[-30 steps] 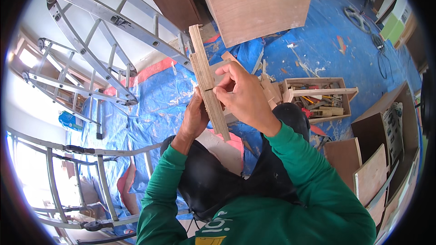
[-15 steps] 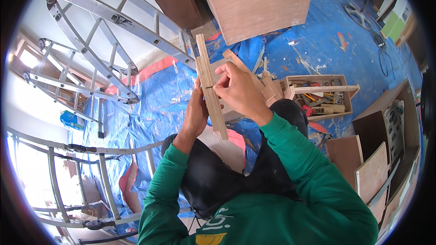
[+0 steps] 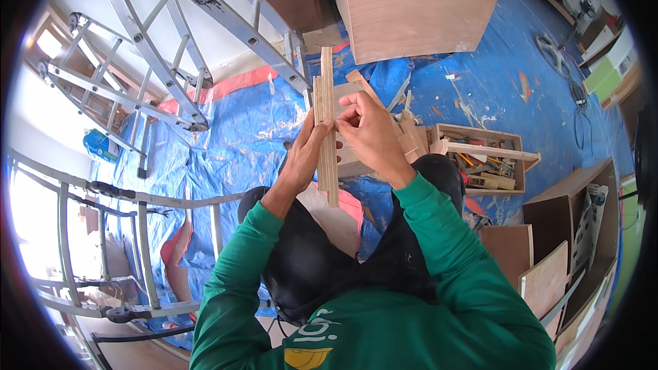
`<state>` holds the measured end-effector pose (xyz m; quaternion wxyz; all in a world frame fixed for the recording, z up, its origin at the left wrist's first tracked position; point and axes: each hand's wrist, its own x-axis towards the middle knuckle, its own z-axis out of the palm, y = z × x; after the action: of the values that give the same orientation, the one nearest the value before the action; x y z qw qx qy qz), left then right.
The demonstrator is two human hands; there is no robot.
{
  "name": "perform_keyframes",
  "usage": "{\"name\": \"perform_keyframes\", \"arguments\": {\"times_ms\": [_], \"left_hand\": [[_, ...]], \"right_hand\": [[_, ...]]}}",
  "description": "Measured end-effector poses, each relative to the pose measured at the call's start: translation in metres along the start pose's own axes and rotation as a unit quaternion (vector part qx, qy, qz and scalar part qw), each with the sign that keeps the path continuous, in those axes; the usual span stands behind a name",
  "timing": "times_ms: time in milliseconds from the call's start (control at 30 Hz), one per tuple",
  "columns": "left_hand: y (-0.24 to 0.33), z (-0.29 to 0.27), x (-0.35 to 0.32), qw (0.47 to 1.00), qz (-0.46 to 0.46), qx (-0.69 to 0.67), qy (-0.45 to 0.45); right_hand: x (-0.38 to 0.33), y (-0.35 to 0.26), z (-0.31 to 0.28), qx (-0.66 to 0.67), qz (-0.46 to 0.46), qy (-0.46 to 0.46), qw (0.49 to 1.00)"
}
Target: The person assembles wooden furniture by sawing a piece of wood, aligning it with other pieces, and using a power drill to secure them together. The person handles wooden planks and uses a hand saw and a power drill.
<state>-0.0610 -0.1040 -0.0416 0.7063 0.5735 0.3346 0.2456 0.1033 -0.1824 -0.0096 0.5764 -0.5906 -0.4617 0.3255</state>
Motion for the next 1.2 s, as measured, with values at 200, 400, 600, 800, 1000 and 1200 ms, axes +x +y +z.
{"name": "perform_keyframes", "arguments": {"times_ms": [200,400,600,800,1000,1200], "left_hand": [[0.011,0.002,-0.005,0.998,0.027,0.039,-0.030],[0.017,0.000,-0.009,0.999,0.023,0.024,-0.037],[0.015,-0.005,-0.007,0.996,0.023,0.032,-0.085],[0.023,-0.003,-0.014,0.995,0.007,0.004,-0.098],[0.034,-0.009,-0.021,0.993,-0.005,0.038,-0.112],[0.021,-0.014,-0.018,0.993,0.010,0.033,-0.113]], "right_hand": [[-0.002,0.014,-0.006,0.044,-0.010,-0.023,0.999],[-0.001,0.018,-0.023,0.136,0.019,-0.097,0.986],[-0.002,0.021,-0.026,0.065,-0.013,-0.088,0.994],[-0.009,0.021,-0.019,0.048,-0.074,-0.065,0.994],[-0.014,0.014,-0.019,-0.023,-0.200,-0.064,0.977],[-0.017,0.010,-0.017,-0.047,-0.237,-0.076,0.967]]}}
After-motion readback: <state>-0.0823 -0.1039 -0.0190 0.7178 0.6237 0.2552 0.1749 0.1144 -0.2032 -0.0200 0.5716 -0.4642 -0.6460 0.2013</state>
